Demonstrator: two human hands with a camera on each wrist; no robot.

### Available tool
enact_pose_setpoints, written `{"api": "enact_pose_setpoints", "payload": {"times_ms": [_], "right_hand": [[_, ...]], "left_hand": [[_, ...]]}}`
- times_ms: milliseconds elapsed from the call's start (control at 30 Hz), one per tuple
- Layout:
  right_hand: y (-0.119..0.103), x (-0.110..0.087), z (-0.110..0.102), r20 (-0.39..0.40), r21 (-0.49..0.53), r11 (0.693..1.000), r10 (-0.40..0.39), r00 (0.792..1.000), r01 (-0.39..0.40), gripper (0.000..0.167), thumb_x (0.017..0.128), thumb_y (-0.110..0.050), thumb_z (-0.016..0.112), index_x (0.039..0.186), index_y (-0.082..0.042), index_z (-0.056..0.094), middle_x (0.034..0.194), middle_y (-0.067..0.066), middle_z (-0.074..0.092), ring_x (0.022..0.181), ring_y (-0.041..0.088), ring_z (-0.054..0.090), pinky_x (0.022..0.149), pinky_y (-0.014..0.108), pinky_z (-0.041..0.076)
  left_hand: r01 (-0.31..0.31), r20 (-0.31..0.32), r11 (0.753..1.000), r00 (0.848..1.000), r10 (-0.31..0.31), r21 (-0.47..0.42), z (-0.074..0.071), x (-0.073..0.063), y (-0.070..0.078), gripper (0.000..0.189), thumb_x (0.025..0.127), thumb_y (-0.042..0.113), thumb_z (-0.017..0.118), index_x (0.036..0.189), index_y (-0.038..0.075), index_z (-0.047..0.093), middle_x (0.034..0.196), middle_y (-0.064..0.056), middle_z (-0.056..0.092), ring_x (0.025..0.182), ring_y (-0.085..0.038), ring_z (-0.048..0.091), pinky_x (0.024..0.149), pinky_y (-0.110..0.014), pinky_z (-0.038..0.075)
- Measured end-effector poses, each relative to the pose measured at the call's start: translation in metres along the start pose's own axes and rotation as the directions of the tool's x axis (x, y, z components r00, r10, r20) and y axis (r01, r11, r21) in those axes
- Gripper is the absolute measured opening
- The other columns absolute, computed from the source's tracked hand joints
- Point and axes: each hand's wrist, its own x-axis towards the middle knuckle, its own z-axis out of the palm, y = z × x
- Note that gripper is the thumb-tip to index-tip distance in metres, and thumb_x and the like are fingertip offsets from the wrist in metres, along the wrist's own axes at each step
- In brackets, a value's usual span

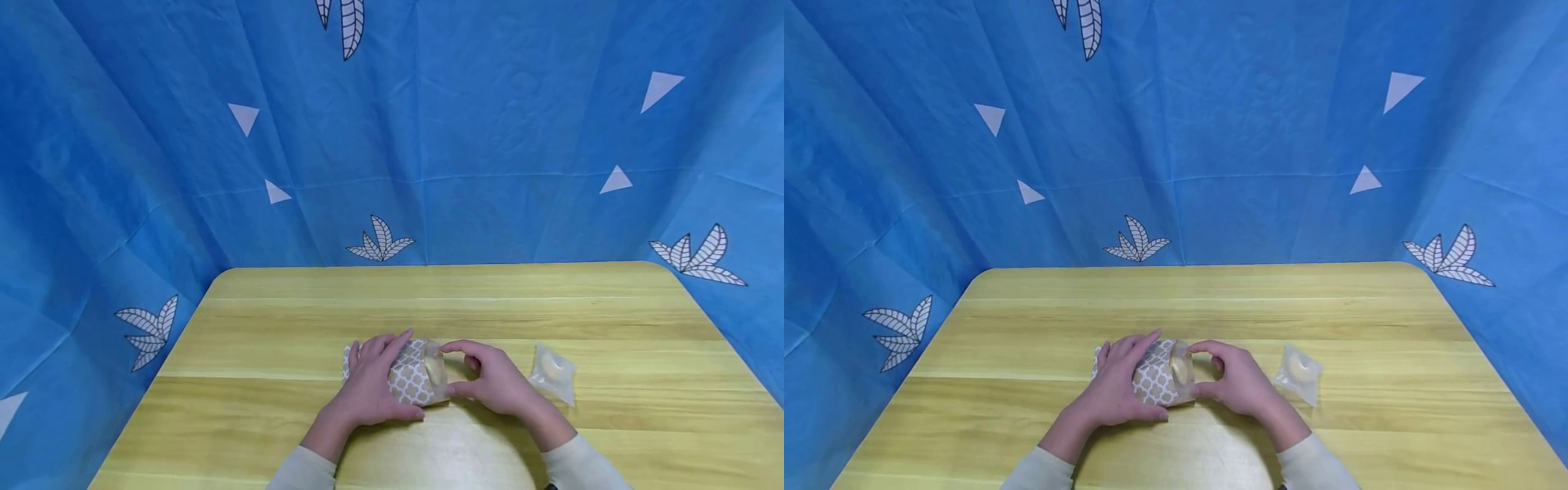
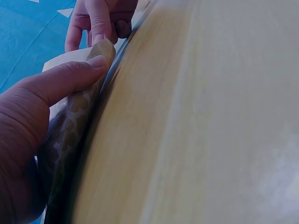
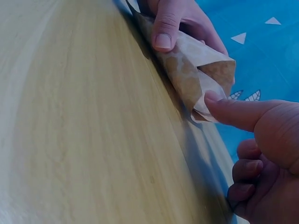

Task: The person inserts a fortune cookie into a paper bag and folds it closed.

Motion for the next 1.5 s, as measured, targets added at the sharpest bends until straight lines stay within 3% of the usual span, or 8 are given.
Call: {"api": "enact_pose_setpoints", "payload": {"times_ms": [233,833,1233,1400,1500], "right_hand": [[0.004,-0.002,0.0,-0.005,0.009,1.0,-0.02,1.0,0.02,0.054,0.074,-0.017,0.089,0.125,-0.021,0.069,0.065,-0.003,0.037,0.059,0.009,0.036,0.061,0.029,0.04],[0.0,0.006,0.007,0.01,-0.018,1.0,-0.023,1.0,0.023,0.055,0.075,-0.021,0.089,0.126,-0.021,0.069,0.065,-0.002,0.039,0.058,0.009,0.036,0.055,0.026,0.035],[-0.001,0.01,0.017,0.009,-0.046,0.998,-0.044,0.999,0.044,0.057,0.074,-0.018,0.088,0.128,-0.014,0.068,0.068,-0.004,0.046,0.064,0.008,0.043,0.062,0.028,0.044],[-0.004,0.012,0.019,0.009,-0.067,0.996,-0.061,0.998,0.061,0.057,0.073,-0.012,0.087,0.127,-0.011,0.068,0.095,0.0,0.066,0.081,0.011,0.055,0.073,0.031,0.049],[-0.004,0.013,0.021,0.016,-0.068,0.995,-0.074,0.997,0.075,0.056,0.073,-0.008,0.085,0.126,-0.01,0.068,0.117,0.003,0.068,0.093,0.014,0.059,0.082,0.035,0.051]], "left_hand": [[0.0,0.005,1.0,1.0,0.0,0.001,0.0,-0.001,0.0,0.128,0.052,0.065,0.09,0.159,0.03,0.028,0.143,-0.002,0.043,0.135,-0.022,0.033,0.112,-0.064,0.003],[-0.032,-0.004,0.999,0.999,0.033,0.007,0.0,0.002,0.005,0.129,0.052,0.063,0.09,0.159,0.029,0.027,0.141,-0.001,0.044,0.133,-0.021,0.035,0.112,-0.065,0.003],[-0.026,0.003,1.0,1.0,0.026,0.013,0.0,0.001,0.008,0.128,0.054,0.064,0.09,0.159,0.029,0.027,0.142,-0.001,0.043,0.134,-0.021,0.034,0.113,-0.064,0.003],[-0.025,0.001,1.0,1.0,0.025,0.011,0.0,0.0,0.009,0.127,0.054,0.063,0.09,0.159,0.03,0.027,0.141,-0.001,0.043,0.134,-0.021,0.034,0.112,-0.065,0.003],[-0.028,-0.003,1.0,1.0,0.028,0.008,0.0,0.0,0.009,0.128,0.054,0.063,0.09,0.159,0.029,0.027,0.141,-0.001,0.044,0.133,-0.021,0.035,0.112,-0.065,0.004]]}}
